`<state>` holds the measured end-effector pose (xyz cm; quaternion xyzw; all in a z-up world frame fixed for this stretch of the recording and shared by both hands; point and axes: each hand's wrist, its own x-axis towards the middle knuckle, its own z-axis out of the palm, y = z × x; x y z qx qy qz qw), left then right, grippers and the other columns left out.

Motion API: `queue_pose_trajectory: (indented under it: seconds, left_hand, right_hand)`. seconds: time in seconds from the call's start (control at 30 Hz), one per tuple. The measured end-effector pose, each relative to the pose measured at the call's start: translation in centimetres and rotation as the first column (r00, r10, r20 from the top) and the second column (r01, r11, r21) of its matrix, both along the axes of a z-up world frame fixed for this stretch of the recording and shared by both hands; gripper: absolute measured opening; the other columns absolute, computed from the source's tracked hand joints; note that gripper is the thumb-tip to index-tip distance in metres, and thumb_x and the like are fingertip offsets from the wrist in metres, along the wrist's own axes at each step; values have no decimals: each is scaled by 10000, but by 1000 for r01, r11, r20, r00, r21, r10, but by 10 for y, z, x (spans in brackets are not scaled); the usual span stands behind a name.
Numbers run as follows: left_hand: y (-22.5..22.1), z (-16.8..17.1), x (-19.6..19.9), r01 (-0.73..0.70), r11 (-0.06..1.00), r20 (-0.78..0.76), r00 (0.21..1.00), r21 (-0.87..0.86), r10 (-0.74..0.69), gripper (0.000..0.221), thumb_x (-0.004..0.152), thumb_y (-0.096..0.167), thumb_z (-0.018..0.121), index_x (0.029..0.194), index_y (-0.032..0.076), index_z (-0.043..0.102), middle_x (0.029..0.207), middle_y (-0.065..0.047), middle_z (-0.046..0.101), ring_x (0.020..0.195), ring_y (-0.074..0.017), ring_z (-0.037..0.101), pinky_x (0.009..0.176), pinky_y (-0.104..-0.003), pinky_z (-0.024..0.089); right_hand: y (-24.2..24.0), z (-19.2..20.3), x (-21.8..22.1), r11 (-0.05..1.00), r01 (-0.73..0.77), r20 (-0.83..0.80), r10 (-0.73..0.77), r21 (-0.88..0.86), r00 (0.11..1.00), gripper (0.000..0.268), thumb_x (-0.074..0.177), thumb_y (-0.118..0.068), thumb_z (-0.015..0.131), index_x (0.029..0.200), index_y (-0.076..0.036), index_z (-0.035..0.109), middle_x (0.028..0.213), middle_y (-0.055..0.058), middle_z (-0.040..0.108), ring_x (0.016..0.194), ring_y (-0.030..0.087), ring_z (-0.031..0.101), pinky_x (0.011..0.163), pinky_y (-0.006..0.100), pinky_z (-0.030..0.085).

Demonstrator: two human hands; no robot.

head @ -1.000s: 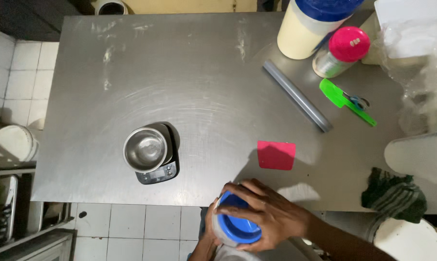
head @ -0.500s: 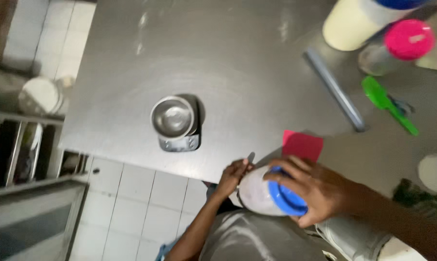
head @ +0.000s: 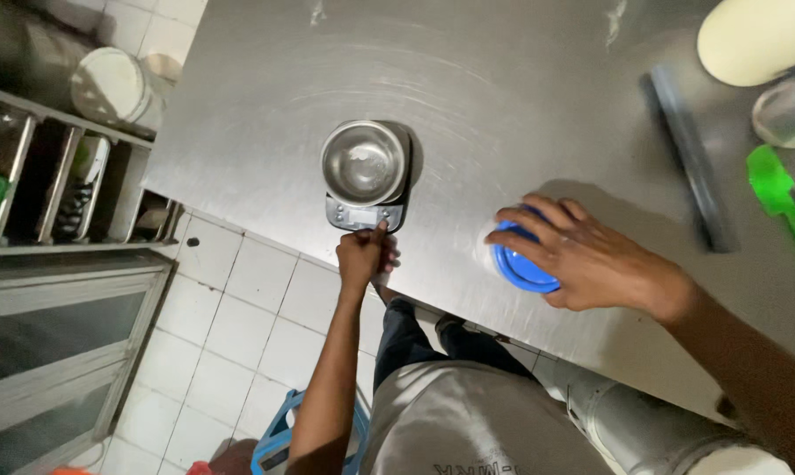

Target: The person places several bread loaf tins onto a large metal tray and puts the tray into a proofer, then uses a scraper to clean a metal table before using a digital scale and a spoon to weigh out a white powdered ingredient from a large container into a small bowl.

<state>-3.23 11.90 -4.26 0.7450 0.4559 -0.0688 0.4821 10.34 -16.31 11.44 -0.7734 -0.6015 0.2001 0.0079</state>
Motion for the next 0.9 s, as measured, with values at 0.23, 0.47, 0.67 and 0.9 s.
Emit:
queue_pose_trajectory:
  seconds: [0.23, 0.47, 0.67, 0.9]
  left_hand:
    - [18, -42, -5, 7, 1000, -56, 998, -29, -9, 343, 858, 472, 760, 840, 136, 826, 680, -173, 736, 800, -368, 756, 720, -439, 609]
    - [-74, 44, -24, 457, 883, 491, 748, 105, -446, 755, 698, 249, 901, 1304, 102, 476, 1229, -176, 522, 1166, -342, 465, 963, -459, 414]
    - [-139, 20, 4, 340, 847, 752, 400, 408, -523, 999, 821, 404, 788, 1503, -130, 291, 1502, -355, 373, 1408, -523, 387, 1165, -604, 329]
    - [-121, 5, 25, 367, 832, 748, 381, 417, -543, 1179, 524, 477, 1019, 1404, -68, 456, 1390, -278, 533, 1311, -415, 571, 1128, -495, 487]
  right_hand:
    - [3, -5, -16, 992, -116, -145, 123, 57, 982, 991, 512, -98, 898, 1419, -109, 498, 1439, 192, 499, 1410, 517, 335, 1065, 688, 301]
    - [20, -34, -51, 931, 331, -30, -330, 154, 943, 1024, 617, -444, 847, 1475, -80, 423, 1441, 229, 416, 1275, 509, 417, 712, 592, 498]
    - [28, -24, -49, 967, 139, 101, -163, 216, 981, 956, 478, -278, 869, 1335, -54, 511, 1381, 225, 481, 1270, 520, 402, 763, 668, 466]
    - [-35, 72, -14, 976, 212, -153, -202, 56, 967, 1009, 532, -154, 929, 1434, -68, 485, 1543, 247, 424, 1385, 540, 351, 992, 708, 363]
